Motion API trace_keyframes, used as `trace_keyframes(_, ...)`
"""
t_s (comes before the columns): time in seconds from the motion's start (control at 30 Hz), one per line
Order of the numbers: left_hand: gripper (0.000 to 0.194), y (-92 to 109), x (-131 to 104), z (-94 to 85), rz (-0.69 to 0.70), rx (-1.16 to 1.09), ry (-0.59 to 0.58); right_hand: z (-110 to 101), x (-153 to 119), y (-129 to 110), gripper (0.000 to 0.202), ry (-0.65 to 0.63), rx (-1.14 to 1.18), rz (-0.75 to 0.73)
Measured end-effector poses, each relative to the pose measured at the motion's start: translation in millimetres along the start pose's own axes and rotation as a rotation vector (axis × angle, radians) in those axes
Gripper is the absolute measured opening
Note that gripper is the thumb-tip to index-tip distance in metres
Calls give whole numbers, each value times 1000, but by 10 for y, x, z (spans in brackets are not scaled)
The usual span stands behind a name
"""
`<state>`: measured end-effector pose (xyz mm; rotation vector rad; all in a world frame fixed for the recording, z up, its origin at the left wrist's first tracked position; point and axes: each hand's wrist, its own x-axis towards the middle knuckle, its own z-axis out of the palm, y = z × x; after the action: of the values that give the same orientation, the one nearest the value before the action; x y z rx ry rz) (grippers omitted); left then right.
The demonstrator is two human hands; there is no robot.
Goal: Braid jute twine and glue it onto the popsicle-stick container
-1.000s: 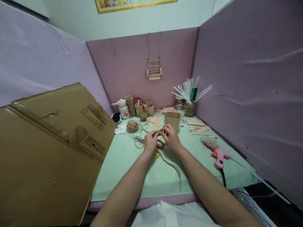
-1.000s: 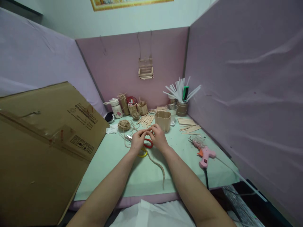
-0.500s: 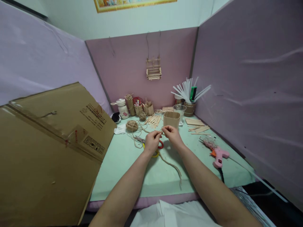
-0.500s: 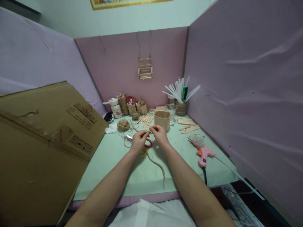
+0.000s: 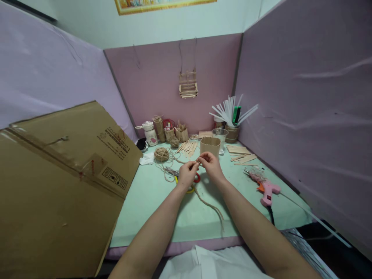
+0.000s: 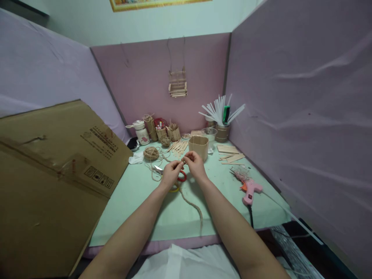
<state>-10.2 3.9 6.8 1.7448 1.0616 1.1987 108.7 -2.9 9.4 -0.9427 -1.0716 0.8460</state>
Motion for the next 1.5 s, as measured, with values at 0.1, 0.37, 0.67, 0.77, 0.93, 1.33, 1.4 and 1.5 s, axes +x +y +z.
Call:
trace_keyframes(0.1, 23, -9, -8, 23, -29, -23, 61, 9, -10, 26, 20, 13, -86, -87)
trace_keyframes(0.37, 18, -43, 8, 55, -80, -155, 162, 9, -44, 71, 21, 15, -228, -124)
trace_keyframes(0.67, 17, -53, 20, 47, -74, -220, 174, 17, 8, 128, 28, 50, -95, -42)
trace_keyframes(0.77, 17, -38, 10, 49, -69, -246, 157, 21, -1, 102, 26, 50, -42, 18)
trace_keyframes(0.93, 18, -44, 10, 40, -44, -229, 181, 21, -18, 68, 16, 74, -183, -114)
trace_keyframes(1.33, 15, -53, -6, 31, 90, -59, 248, 43, -69, -20, 20, 72, -353, -196)
trace_keyframes(1.4, 15, -47, -11, 30, 99, -44, 241, 41, -57, -6, 21, 59, -295, -120)
trace_keyframes(1.5, 15, -46, -11, 27, 80, -41, 230, 47, -51, -4, 23, 43, -202, 14)
